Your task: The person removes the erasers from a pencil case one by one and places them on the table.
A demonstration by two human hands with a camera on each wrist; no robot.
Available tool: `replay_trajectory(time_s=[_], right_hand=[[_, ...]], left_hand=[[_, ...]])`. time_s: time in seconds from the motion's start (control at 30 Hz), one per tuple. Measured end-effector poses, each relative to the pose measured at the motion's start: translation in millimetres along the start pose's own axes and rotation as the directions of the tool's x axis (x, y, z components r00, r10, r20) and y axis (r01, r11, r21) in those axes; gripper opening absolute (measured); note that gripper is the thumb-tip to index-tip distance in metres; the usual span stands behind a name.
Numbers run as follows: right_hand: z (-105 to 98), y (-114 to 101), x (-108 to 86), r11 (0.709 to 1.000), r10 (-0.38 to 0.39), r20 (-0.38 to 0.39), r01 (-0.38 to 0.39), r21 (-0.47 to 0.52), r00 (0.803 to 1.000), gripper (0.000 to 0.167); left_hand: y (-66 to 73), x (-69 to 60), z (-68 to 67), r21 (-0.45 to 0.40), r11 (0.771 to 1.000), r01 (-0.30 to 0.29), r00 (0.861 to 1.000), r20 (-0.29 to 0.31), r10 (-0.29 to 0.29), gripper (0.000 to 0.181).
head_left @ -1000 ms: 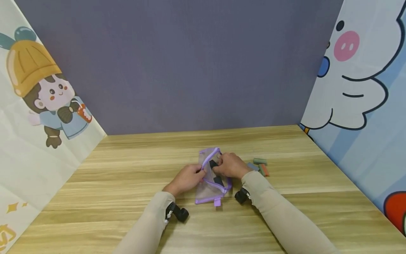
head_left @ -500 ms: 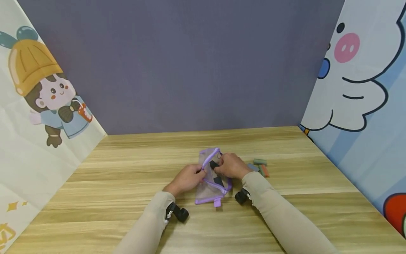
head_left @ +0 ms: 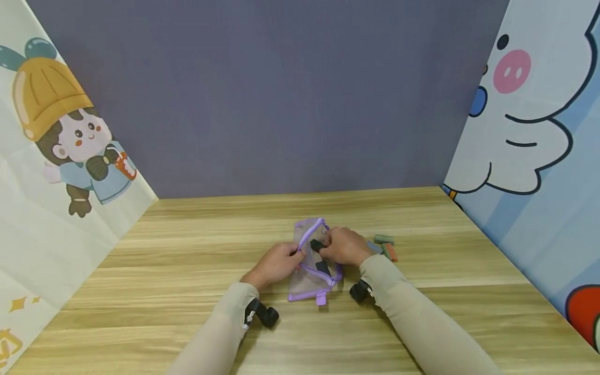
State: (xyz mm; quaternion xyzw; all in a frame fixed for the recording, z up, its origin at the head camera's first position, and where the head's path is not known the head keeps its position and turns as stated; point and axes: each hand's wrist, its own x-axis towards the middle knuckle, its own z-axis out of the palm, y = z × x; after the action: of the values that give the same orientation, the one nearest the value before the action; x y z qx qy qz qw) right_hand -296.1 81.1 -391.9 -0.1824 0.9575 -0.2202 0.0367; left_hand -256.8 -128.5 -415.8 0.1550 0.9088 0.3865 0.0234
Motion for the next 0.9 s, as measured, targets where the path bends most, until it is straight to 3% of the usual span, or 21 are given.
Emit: replay_trajectory(time_s=[0.5, 0.9], right_hand=[[-4.9, 2.1, -2.5, 1.0, 0.007, 0.058, -0.008, 0.02, 0.998, 0.021], [-3.9, 5.1, -2.1, 0.999, -0.03, 0.04, 0.031, -0.018, 0.999, 0.018]], left_hand=[[1.8, -0.9, -1.1, -0.021, 1.0, 0.002, 1.0, -0.001, -0.002, 0.029], [1.6, -1.5, -0.1, -0.016, 1.0, 0.01, 1.0, -0.009, -0.01, 0.029]])
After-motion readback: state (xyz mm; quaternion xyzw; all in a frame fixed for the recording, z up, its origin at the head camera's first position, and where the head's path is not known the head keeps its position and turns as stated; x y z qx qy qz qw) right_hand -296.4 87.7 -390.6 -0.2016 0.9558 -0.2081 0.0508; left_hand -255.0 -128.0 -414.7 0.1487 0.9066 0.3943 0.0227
